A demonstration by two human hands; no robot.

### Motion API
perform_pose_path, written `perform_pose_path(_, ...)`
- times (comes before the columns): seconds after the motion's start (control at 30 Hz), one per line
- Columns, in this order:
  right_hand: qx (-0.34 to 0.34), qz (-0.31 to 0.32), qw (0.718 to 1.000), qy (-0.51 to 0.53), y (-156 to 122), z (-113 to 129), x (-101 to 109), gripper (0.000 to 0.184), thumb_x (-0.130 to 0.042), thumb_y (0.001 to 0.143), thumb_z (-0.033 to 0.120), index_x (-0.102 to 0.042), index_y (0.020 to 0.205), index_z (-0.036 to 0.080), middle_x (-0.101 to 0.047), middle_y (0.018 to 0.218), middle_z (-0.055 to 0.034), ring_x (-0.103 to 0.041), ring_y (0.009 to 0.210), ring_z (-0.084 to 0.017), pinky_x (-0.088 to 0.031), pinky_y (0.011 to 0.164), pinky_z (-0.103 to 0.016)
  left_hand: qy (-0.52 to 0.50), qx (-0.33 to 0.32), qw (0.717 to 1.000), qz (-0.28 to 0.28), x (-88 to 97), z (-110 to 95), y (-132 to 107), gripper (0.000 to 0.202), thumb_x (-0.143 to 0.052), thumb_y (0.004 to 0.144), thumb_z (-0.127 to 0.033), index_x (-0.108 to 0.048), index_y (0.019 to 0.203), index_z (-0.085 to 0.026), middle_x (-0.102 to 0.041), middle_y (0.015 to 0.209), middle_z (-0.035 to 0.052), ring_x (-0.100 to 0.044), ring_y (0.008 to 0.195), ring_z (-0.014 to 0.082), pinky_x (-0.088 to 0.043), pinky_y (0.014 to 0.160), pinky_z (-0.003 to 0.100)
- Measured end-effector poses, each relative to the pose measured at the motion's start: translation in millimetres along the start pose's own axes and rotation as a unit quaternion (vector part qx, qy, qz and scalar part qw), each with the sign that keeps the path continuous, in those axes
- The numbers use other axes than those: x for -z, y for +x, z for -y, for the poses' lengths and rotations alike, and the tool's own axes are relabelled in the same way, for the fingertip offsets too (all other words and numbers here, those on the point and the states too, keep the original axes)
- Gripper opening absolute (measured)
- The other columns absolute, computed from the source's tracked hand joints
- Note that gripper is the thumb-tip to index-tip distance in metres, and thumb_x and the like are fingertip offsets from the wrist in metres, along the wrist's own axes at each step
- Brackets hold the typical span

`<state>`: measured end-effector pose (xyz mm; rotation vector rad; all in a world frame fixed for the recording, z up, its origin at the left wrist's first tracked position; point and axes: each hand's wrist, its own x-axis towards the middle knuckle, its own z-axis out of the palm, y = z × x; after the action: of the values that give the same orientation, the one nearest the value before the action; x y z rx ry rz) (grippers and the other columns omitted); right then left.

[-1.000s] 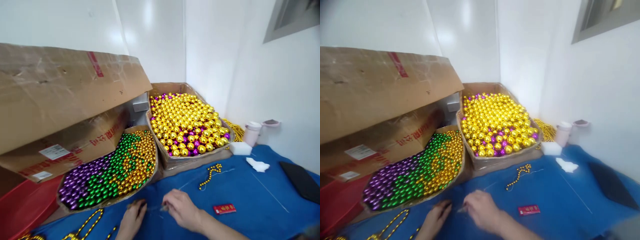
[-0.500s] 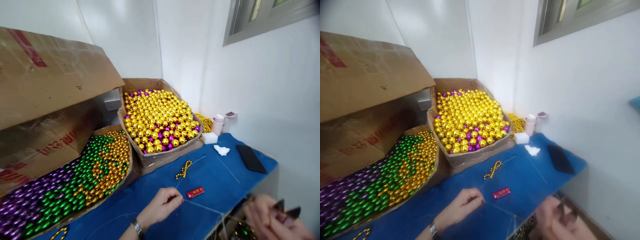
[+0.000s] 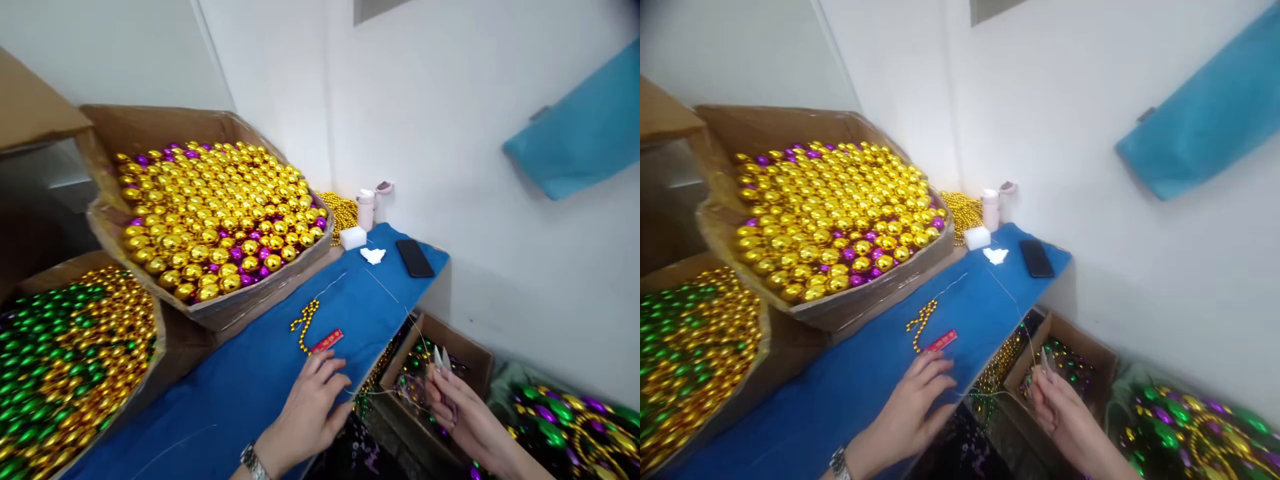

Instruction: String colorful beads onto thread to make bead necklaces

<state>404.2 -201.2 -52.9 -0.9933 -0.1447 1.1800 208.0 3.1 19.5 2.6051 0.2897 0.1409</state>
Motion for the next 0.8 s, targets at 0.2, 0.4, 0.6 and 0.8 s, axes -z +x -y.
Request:
perform_pose_path(0.2,0.064,0.072,0.994,0.043,-19.5,45.2,-36.1,0.017,-0.049,0.093,0.033,-0.050,0.083,0.021,-0.037,0.063,0.0061,-0.021,0.049,-0.005,-0.018,0.045,-0.021,-0.111,-0.036,0.992,0.044,-36.4,-33.5,32.8,0.044,-0.051,0.088,-0.030,-0.042,0.131,-0.023,-0.054,0.132,0.0068,-0.043,0.125,0.0211,-0.015,0.113,0.045)
perform_pose_path(0.4,0.122,0.004,0.988,-0.096,-21.8,46.0,-14.1,0.018,-0.038,0.095,0.041,-0.043,0.089,0.026,-0.030,0.066,0.0072,-0.019,0.049,-0.007,-0.021,0.044,-0.020,-0.183,0.059,0.978,0.084,-58.5,-38.9,39.2,0.018,-0.049,0.089,-0.030,-0.059,0.102,-0.022,-0.069,0.079,-0.0028,-0.061,0.067,0.0125,-0.047,0.066,0.022)
perform_pose_path(0.6,0.093,-0.062,0.936,-0.334,-6.0,-7.1,40.1,0.030,-0.039,0.092,0.051,-0.050,0.089,0.023,-0.051,0.075,0.0031,-0.038,0.050,-0.008,-0.034,0.047,-0.022,-0.107,0.075,0.989,0.075,-70.2,-32.7,28.9,0.023,-0.042,0.092,-0.022,-0.059,0.077,-0.020,-0.066,0.074,-0.0005,-0.061,0.070,0.0135,-0.040,0.063,0.020)
perform_pose_path(0.8,0.130,-0.025,0.813,-0.567,-6.7,-13.2,51.8,0.038,-0.042,0.091,0.045,-0.057,0.117,0.021,-0.061,0.112,-0.0106,-0.056,0.103,-0.025,-0.039,0.092,-0.039,-0.039,0.066,0.992,0.098,-75.7,-29.3,32.9,0.023,-0.040,0.092,-0.020,-0.058,0.077,-0.021,-0.066,0.079,0.0026,-0.062,0.075,0.0178,-0.041,0.065,0.024)
